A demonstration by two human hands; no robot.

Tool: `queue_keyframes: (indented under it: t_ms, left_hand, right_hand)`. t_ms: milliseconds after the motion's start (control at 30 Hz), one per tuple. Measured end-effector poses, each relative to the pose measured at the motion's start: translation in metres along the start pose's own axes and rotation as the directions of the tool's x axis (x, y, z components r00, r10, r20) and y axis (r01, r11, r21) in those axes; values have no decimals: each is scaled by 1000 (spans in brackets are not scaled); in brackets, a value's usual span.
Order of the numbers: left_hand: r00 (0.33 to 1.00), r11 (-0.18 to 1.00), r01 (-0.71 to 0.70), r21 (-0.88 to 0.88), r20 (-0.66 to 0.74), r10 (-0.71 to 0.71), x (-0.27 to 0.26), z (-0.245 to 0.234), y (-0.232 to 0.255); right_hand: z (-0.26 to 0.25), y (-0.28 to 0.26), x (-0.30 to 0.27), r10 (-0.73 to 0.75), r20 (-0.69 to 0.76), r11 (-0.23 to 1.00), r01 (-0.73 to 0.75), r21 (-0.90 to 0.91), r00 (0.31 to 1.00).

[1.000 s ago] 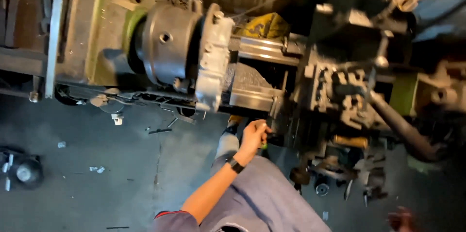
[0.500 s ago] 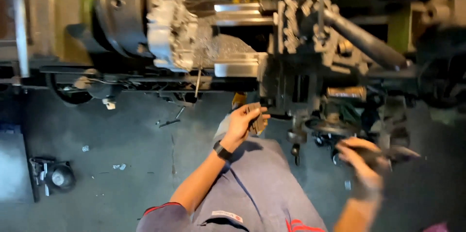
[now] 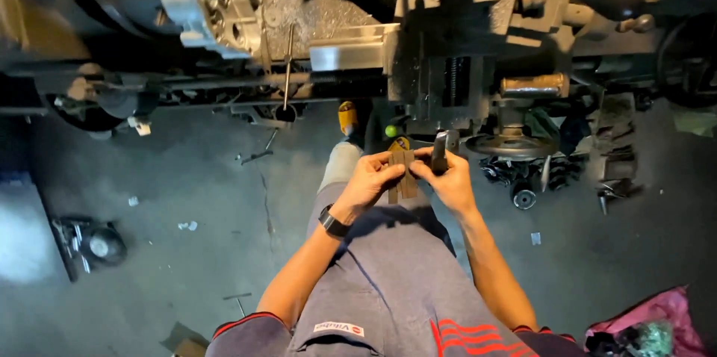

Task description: The person operates a metal lathe, adjusting the tool post and manipulating a metal workpiece. They use a file to smooth the workpiece and repeatedly adjust the lathe controls. The person also handles a metal bar and a file, placing them on the lathe bed.

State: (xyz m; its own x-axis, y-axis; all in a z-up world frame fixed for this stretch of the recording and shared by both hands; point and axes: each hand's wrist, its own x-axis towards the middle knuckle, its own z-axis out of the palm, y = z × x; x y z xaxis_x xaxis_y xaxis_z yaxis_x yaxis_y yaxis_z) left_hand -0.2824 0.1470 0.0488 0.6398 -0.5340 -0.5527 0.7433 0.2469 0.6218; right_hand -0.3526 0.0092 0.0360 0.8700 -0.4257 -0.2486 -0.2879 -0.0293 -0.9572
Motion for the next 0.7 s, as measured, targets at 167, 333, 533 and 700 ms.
queue_keyframes:
  t_ms: [167,333,533,700]
  left_hand:
    - [996,1000,-6,-22,-86,4,-36,37,55]
    - [994,998,-34,49,-99,39,-30,-4,26]
    - [982,979,-96,181,-145,123,-6,-66,-15]
    - [961,967,-103,234,-229,158,6,-123,-20]
  right_hand:
    - [12,-16,-3,159,48,983,-163,85,986]
    - [29,-16,4,125,101,990,-132,57,987]
    - [56,-10,13,116,59,992,-118,34,992]
    - [97,-28,17,50,56,996,-46,-75,997]
